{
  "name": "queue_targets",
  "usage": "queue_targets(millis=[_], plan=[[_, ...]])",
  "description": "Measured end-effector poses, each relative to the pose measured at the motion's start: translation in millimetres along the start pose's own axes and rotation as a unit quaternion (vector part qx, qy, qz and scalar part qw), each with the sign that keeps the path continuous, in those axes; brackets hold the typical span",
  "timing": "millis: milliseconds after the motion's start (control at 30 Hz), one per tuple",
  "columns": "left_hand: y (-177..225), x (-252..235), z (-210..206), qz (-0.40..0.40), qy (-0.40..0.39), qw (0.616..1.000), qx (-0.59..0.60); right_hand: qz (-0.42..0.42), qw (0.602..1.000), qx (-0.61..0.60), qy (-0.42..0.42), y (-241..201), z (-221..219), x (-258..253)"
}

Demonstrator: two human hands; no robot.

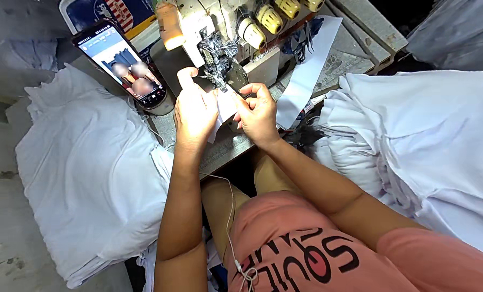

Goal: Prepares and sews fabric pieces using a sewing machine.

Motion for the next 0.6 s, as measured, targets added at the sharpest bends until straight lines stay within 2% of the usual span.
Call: queue_targets(millis=[300, 400, 600], plan=[[0, -7, 8, 0.042, 0.029, 0.996, -0.071, 0.001, 1.000, 0.016, 0.002, 1, 1, -4], [-7, -9, 11, 0.029, 0.056, 0.995, -0.077, 0.009, 1.000, 0.024, -0.010, 0, 2, -2], [-24, -3, 24, -0.022, 0.150, 0.988, -0.016, 0.050, 0.998, 0.026, -0.038, 2, 9, 14]])
Point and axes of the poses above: each hand's wrist, its own x-axis away from the middle knuckle, its own z-axis out of the back of the hand, y = z × x, the point moved 6 cm from there along -x, towards the middle knuckle, and after that the axes turned 2 degrees about -z, right-handed, at the moved point
